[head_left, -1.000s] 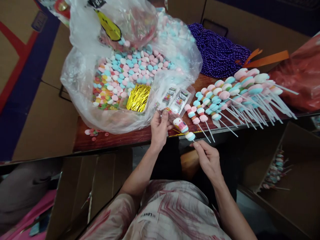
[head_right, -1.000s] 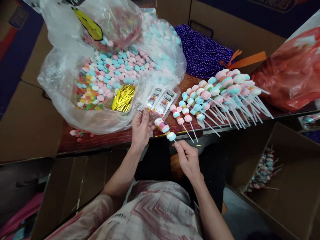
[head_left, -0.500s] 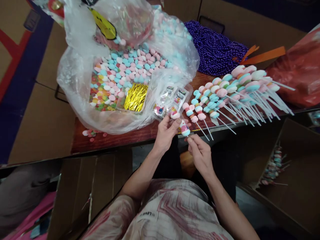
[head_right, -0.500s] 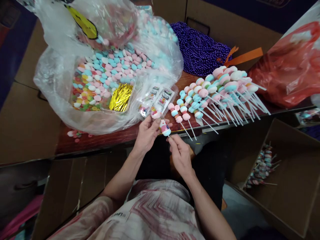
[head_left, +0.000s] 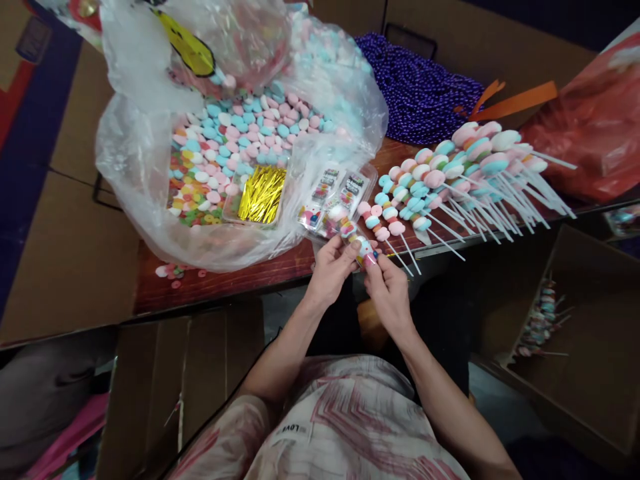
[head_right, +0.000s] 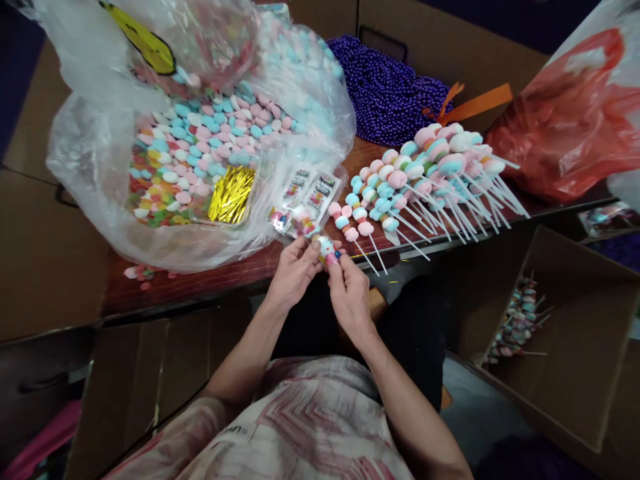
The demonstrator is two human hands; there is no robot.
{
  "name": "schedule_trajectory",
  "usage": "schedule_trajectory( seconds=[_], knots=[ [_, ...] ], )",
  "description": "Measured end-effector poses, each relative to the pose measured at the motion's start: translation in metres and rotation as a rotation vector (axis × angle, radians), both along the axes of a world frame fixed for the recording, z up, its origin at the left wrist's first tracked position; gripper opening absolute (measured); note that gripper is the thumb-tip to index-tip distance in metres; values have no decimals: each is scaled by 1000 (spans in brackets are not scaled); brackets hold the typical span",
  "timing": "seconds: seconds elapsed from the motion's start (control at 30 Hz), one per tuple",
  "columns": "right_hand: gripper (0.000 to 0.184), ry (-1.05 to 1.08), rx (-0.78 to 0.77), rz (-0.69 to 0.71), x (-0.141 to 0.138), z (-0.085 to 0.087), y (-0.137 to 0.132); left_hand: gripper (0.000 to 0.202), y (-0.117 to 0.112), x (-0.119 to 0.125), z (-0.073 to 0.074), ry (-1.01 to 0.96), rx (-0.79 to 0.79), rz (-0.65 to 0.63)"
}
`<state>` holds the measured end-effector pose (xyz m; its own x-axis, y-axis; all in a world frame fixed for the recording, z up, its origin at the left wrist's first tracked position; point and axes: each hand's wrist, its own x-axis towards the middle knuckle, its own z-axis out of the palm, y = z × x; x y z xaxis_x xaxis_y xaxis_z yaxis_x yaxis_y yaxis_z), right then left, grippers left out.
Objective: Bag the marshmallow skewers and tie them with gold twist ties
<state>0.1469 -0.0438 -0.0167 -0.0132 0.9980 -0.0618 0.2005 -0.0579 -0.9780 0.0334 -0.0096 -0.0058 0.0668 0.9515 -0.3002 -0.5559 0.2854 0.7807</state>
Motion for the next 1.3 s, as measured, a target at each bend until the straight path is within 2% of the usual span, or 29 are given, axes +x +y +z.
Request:
schedule_trajectory(
  seconds=[0.17, 0.23, 0.4, 0.53, 0.63, 0.7, 0.8, 0.87, 0.9, 0.97, 1.03, 1.1, 1.2, 1.23, 1.3],
  knots=[
    [33, 57, -155, 141, 18, 9, -14, 45, 2, -8, 0, -24, 7, 56],
    [34, 109, -181, 151, 17, 10, -16, 47, 1, -6, -2, -11, -5, 46],
    [36, 174, -153, 128, 1, 5, -13, 45, -5, -4, 0, -10, -42, 82],
    [33, 156, -116, 140, -5, 4, -10, 41, -9, -12, 5, -53, -53, 41],
    [26, 108, -70, 138, -10, 8, -4, 34, -15, -18, 3, 17, 11, 105],
    [28, 182, -83, 97, -20, 12, 2, 30, -20, -24, 2, 45, 77, 132],
    [39, 464, -272, 106, -42, 16, 9, 32, -28, -41, 5, -32, 121, 63],
    [39, 565, -432, 258, -53, 19, 11, 32, -33, -55, 7, -93, 115, 40],
    [39, 541, -470, 364, -57, 21, 12, 31, -35, -61, 7, -112, 111, 48],
    [39, 321, -398, 553, -61, 27, 18, 30, -37, -73, 7, -133, 120, 141],
    [34, -38, -171, 637, -65, 37, 29, 30, -37, -83, 5, -144, 146, 317],
    [27, -378, 105, 600, -75, 47, 49, 27, -34, -93, 5, -143, 158, 485],
    [25, -723, 422, 457, -106, 59, 88, 25, -31, -108, 5, -145, 126, 586],
    [25, -827, 483, 422, -120, 60, 102, 26, -31, -111, 5, -148, 111, 598],
    [27, -1007, 534, 447, -146, 59, 129, 28, -32, -116, 5, -153, 82, 621]
  ],
)
